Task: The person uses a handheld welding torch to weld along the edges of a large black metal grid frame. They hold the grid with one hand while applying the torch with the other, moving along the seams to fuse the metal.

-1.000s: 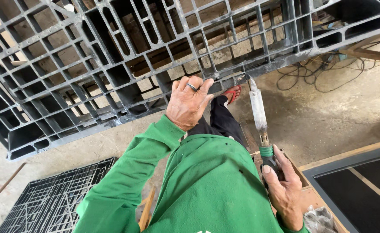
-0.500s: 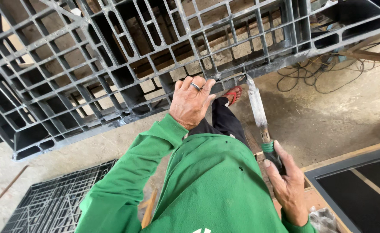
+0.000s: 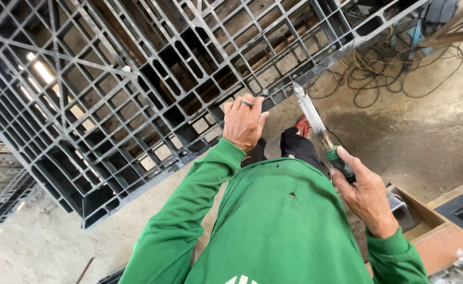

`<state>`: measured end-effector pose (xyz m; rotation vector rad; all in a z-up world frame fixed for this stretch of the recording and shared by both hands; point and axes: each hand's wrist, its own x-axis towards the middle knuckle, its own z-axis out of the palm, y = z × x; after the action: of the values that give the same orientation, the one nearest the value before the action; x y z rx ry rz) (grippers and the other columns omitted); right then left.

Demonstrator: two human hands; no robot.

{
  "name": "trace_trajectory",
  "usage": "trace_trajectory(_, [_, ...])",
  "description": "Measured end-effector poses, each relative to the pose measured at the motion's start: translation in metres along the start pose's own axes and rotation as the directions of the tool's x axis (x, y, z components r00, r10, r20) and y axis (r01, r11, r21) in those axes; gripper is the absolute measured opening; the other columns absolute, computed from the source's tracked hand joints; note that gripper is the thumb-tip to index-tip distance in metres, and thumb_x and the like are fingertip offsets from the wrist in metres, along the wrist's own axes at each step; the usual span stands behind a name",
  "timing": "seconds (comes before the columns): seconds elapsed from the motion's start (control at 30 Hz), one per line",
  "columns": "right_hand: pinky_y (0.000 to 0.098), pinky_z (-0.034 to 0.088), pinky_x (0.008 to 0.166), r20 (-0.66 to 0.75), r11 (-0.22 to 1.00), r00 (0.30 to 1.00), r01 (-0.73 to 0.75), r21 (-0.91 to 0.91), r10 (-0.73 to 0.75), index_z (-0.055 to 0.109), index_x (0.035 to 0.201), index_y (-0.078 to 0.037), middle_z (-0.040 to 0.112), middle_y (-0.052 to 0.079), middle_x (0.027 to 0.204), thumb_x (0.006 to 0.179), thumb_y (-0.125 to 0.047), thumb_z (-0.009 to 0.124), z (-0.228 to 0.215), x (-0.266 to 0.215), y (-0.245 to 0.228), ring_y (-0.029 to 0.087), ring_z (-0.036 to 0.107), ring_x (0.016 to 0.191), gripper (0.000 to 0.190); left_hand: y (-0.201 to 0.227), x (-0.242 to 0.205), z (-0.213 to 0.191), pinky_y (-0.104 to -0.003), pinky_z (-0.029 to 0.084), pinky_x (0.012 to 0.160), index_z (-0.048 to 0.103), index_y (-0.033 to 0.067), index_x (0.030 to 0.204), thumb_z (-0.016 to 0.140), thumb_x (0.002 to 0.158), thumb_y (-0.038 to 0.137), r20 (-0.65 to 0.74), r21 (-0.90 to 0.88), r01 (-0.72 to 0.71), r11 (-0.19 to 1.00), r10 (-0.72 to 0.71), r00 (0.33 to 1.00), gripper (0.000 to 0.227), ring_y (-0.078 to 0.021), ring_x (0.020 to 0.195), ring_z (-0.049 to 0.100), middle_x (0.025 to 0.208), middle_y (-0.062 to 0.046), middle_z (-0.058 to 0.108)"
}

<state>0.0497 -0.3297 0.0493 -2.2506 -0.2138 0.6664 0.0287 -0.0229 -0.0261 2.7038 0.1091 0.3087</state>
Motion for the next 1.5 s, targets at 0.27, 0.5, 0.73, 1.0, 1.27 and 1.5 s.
trace_trajectory(0.27, [0.0351,0.055,0.079,-0.102,0.983,0.984,0.136,-0.126,-0.149,0.064,0.140,-0.015,0.074,0.015,0.110,0.092,-0.020,0.076,0.006,-0.003,0.009,0.026,0.073,0.093,0.049,-0.001,-0.009,0.008,-0.044,0.039,0.090,0.060,0.0056,0.126,0.072,0.096,0.032,-0.002,0.064,-0.003,0.998,0.003,1.000,0.042,-0.0271,0.101,0.052,0.108,-0.008,0.052])
trace_trajectory(0.5, [0.0331,0.053,0.083,-0.029,0.972,0.977,0.209,-0.104,-0.213,0.063,0.142,-0.015,0.074,0.014,0.108,0.092,-0.021,0.075,-0.012,0.005,0.022,0.022,0.072,0.092,0.052,0.002,-0.012,0.007,-0.044,0.040,0.094,0.061,0.0049,0.127,0.071,0.097,0.031,-0.038,0.064,-0.012,0.998,0.014,0.999,0.042,-0.0282,0.106,0.051,0.112,-0.008,0.054])
trace_trajectory(0.73, [0.0239,0.050,0.077,0.064,0.985,0.985,0.155,0.072,-0.159,0.062,0.145,-0.009,0.071,0.006,0.097,0.092,-0.013,0.076,-0.033,0.021,0.047,0.007,0.056,0.083,0.055,0.007,-0.014,0.007,-0.044,0.040,0.096,0.062,0.0059,0.126,0.071,0.096,0.031,-0.029,0.051,0.024,0.998,-0.022,0.999,0.040,-0.0296,0.108,0.052,0.112,-0.008,0.055])
trace_trajectory(1.0, [0.0241,0.050,0.068,0.061,0.992,0.990,0.127,0.014,-0.128,0.065,0.143,-0.007,0.066,0.006,0.085,0.091,-0.011,0.077,-0.037,0.019,0.046,0.007,0.056,0.072,0.053,0.002,-0.013,0.008,-0.045,0.040,0.100,0.061,0.0042,0.128,0.072,0.096,0.028,-0.062,0.024,0.004,1.000,-0.003,0.998,0.042,-0.0299,0.112,0.052,0.114,-0.008,0.055])
trace_trajectory(1.27, [0.0340,0.054,0.075,0.024,0.909,0.942,0.330,-0.256,-0.336,0.064,0.141,-0.012,0.070,0.011,0.098,0.093,-0.016,0.075,-0.030,0.018,0.028,0.022,0.068,0.080,0.050,0.000,-0.013,0.012,-0.046,0.040,0.101,0.062,0.0032,0.129,0.071,0.099,0.030,-0.022,0.075,0.007,0.997,-0.005,1.000,0.042,-0.0306,0.110,0.051,0.114,-0.009,0.053])
trace_trajectory(1.5, [0.0367,0.054,0.075,0.004,0.916,0.963,0.259,-0.305,-0.270,0.065,0.139,-0.016,0.070,0.010,0.101,0.093,-0.021,0.074,-0.031,0.011,0.006,0.027,0.069,0.082,0.048,-0.001,-0.011,0.010,-0.046,0.040,0.101,0.061,0.0027,0.129,0.071,0.097,0.031,-0.022,0.077,-0.006,0.997,0.008,1.000,0.044,-0.0309,0.110,0.050,0.115,-0.009,0.053])
